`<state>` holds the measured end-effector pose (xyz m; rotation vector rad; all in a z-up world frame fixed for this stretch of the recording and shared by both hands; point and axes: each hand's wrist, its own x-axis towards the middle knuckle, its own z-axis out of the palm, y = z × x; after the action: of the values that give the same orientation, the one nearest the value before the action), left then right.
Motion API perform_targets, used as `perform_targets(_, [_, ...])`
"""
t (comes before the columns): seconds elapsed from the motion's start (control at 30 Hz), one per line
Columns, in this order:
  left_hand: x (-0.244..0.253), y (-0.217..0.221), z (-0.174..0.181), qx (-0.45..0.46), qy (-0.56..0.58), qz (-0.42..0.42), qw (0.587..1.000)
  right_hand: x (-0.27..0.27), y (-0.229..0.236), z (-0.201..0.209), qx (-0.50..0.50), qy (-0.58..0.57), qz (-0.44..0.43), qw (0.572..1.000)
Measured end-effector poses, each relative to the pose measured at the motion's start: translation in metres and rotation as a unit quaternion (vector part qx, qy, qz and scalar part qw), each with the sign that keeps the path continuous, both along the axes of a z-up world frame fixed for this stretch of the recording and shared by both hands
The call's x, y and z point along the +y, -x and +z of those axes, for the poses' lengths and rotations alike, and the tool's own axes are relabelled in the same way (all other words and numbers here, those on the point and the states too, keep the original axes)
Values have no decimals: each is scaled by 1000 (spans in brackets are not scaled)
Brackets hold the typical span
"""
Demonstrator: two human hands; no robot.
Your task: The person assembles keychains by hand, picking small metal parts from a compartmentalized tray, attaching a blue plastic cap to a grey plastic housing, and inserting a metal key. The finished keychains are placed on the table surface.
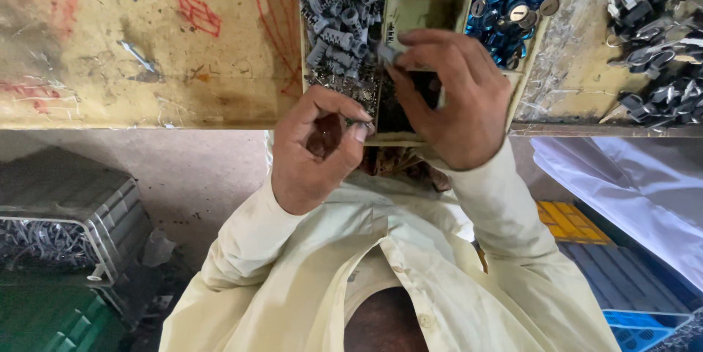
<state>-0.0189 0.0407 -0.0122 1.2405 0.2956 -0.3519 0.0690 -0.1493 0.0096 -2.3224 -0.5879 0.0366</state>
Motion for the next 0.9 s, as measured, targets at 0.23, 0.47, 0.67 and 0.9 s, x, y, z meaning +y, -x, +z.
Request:
perform_targets(0.23, [-29,-4,-2,66,284,-75,954,-52,83,-10,259,-361,-139,885])
perform_targets(0.47, [-38,-1,-9,69,261,-79,960,-66,96,-29,256,-321,-98,907])
perform_targets(0.67, [-38,1,-8,64,187,-65,978,-59,81,-16,205,-203,-73,955])
perform_targets(0.9, [-34,-1,-5,83,81,-86,990,-54,66,6,43,-46,-4,998])
